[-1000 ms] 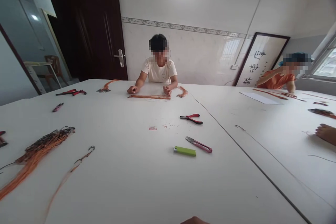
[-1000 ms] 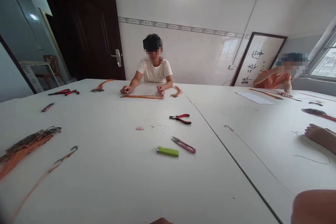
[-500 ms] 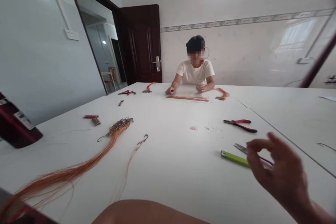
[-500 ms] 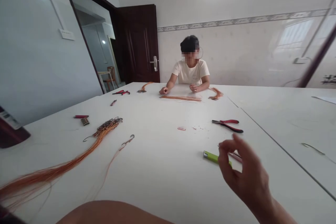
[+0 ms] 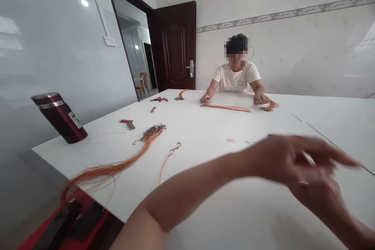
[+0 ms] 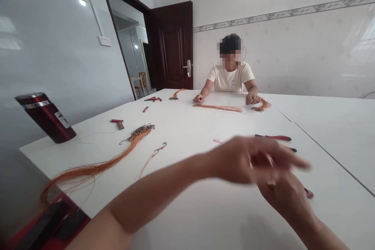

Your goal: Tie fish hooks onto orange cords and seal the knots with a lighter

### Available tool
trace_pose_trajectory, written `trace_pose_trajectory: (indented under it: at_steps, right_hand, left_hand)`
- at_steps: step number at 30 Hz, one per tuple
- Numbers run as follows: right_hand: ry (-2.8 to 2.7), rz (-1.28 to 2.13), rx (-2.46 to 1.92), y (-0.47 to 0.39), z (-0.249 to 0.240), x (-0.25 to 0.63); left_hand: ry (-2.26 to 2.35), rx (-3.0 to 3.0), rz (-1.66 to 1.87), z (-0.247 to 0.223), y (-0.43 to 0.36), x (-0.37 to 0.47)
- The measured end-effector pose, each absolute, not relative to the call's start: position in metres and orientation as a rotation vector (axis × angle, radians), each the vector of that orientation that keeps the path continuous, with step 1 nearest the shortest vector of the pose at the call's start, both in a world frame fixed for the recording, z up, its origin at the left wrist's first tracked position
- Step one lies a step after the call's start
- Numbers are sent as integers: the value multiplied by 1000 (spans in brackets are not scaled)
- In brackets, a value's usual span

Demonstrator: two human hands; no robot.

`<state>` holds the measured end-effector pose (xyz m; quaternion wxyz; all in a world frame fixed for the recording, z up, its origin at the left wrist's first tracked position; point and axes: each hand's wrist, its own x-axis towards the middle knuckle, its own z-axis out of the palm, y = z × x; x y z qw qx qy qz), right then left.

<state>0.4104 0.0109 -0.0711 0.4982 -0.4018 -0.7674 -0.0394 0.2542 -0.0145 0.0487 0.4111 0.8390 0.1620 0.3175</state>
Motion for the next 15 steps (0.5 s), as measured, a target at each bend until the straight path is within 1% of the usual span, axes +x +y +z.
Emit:
trace_pose_trajectory:
  at_steps: [2,4,6,7,10,15]
  right_hand:
    - [-1849,-142,-1011,12,-71,410]
    - [-1856,-176,-1028,12,-68,407]
    - [-1877,-177,-1038,11,-64,405]
    - [-1893,-172,-1046,10,-62,404]
    - [-1940,-162,-1026,9,-61,401]
    - [-1935,-130,-962,12,-64,402]
  left_hand:
    - [427,2187,944,72,15,235]
    - [655,2240,938,89,43,210]
    - [1110,2235,813,96,62,177]
    - [1376,2180,670,96,65,160]
    - [1646,2064,567,83,57,110]
    - [1852,1937,686,45,22,64]
